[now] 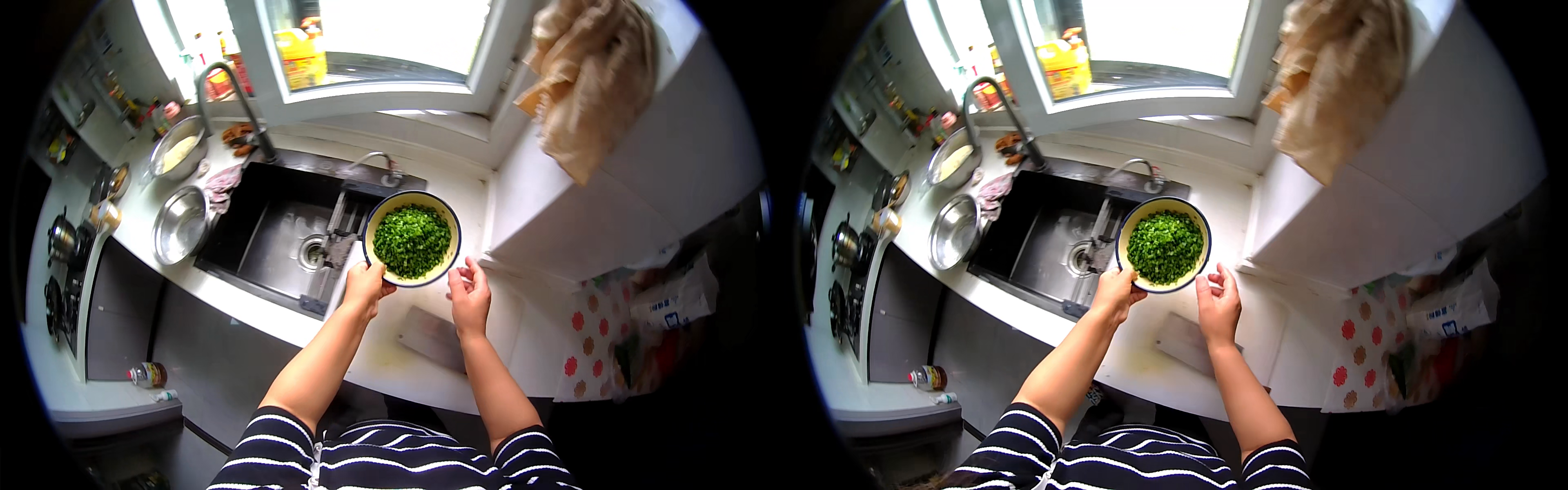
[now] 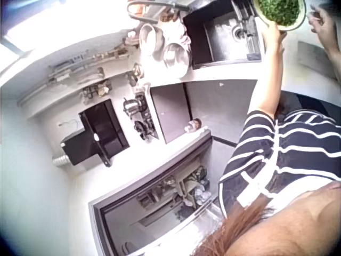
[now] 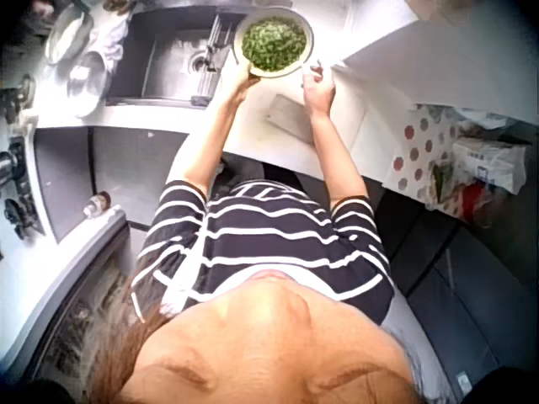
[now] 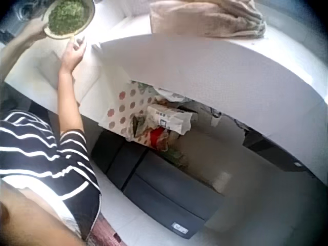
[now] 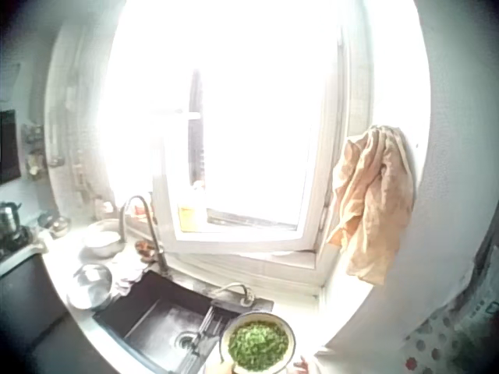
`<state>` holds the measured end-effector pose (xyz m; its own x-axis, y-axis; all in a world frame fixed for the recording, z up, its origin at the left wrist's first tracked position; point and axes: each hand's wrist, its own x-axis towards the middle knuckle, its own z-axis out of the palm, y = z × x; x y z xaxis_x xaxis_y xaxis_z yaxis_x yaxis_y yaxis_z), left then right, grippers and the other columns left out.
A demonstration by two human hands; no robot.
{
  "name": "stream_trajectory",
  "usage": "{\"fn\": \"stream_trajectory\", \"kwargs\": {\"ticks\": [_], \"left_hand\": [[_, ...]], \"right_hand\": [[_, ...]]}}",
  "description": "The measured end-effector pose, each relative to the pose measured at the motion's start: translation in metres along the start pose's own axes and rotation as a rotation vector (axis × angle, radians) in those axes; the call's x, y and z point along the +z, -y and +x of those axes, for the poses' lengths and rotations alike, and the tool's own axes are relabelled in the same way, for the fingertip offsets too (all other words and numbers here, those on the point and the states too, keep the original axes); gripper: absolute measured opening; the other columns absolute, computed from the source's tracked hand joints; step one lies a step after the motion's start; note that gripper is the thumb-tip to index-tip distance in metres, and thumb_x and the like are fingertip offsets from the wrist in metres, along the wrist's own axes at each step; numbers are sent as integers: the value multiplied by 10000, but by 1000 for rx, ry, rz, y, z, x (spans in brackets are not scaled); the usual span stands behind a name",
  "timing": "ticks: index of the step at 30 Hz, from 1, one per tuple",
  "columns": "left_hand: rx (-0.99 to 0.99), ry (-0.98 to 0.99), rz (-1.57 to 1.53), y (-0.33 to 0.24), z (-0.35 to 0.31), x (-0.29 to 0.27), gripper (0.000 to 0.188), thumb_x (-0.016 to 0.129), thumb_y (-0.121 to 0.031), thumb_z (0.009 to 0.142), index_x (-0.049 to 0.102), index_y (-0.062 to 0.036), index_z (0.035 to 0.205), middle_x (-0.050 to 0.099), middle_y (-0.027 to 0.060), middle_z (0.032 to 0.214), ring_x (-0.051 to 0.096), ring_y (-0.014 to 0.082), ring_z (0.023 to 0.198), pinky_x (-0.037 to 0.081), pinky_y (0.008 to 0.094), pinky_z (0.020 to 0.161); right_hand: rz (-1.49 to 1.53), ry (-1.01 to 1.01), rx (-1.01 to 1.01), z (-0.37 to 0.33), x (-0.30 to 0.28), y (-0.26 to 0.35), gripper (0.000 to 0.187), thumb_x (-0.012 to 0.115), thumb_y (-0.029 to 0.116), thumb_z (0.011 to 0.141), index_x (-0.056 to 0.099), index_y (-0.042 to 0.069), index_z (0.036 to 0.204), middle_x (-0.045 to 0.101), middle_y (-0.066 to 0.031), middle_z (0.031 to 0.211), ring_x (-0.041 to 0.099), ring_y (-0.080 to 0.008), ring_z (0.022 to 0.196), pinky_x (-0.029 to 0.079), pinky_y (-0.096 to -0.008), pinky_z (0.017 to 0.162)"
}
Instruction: The person chops green onions using a cleaver on a cutting board, scoops them into a bowl, and pours them into a pan on a stove. They then slice pieces of fried tofu into strips on the board and return them to a bowl.
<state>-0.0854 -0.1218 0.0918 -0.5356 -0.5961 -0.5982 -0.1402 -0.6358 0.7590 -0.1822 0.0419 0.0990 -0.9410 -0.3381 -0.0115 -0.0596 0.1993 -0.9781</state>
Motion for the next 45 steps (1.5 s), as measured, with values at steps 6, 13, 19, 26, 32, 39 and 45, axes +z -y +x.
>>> {"fn": "stream_trajectory", "kwargs": {"ticks": [6, 13, 19, 26, 32, 39, 45], "left_hand": [[145, -82, -118, -55, -88, -165, 159, 522, -98, 912, 555, -2, 1034, 642, 80, 870, 619, 142, 667, 552, 295, 593], [256, -354, -284, -90, -179, -409, 167, 564, -78, 911, 522, 20, 1040, 628, 103, 901, 633, 146, 649, 566, 263, 545], [334, -575, -443, -114, -228, -586, 197, 558, -86, 910, 510, 1, 1080, 637, 98, 878, 630, 150, 623, 569, 266, 535], [455, -717, -662, -142, -227, -762, 170, 569, -94, 913, 526, -49, 1071, 650, 85, 859, 624, 149, 600, 569, 277, 532], [524, -898, -741, -208, -222, -923, 178, 593, -75, 894, 523, -53, 1056, 644, 94, 850, 622, 164, 589, 561, 285, 528], [675, -1043, -816, -323, -246, -1087, 140, 623, -87, 895, 506, -72, 971, 629, 78, 807, 632, 177, 554, 569, 301, 520], [726, -1066, -941, -390, -269, -1241, 141, 586, -89, 887, 501, -62, 996, 623, 117, 833, 646, 235, 591, 590, 343, 567]], "right_hand": [[378, 418, 138, -114, 127, 79, 475, 558, 120, 949, 383, -26, 1365, 542, -116, 1182, 656, -160, 798, 581, -263, 573], [380, 768, 273, -257, 326, 126, 411, 506, 92, 952, 393, 2, 1336, 576, -114, 1169, 674, -167, 756, 580, -256, 618], [315, 1051, 370, -358, 490, 164, 379, 510, 95, 946, 423, 17, 1307, 588, -106, 1130, 667, -155, 735, 578, -256, 623], [309, 1296, 373, -435, 680, 192, 452, 561, 72, 947, 380, 4, 1355, 569, -101, 1080, 644, -130, 677, 577, -247, 598], [284, 1514, 303, -501, 873, 233, 401, 556, 87, 946, 404, 3, 1307, 592, -73, 1018, 630, -121, 685, 575, -260, 615], [164, 1802, 346, -581, 1071, 341, 352, 508, 154, 979, 409, 23, 1290, 636, -107, 963, 678, -190, 704, 577, -291, 595], [193, 1982, 260, -659, 1214, 426, 394, 516, 132, 969, 418, 16, 1333, 623, -109, 990, 680, -191, 729, 574, -286, 605]]}}
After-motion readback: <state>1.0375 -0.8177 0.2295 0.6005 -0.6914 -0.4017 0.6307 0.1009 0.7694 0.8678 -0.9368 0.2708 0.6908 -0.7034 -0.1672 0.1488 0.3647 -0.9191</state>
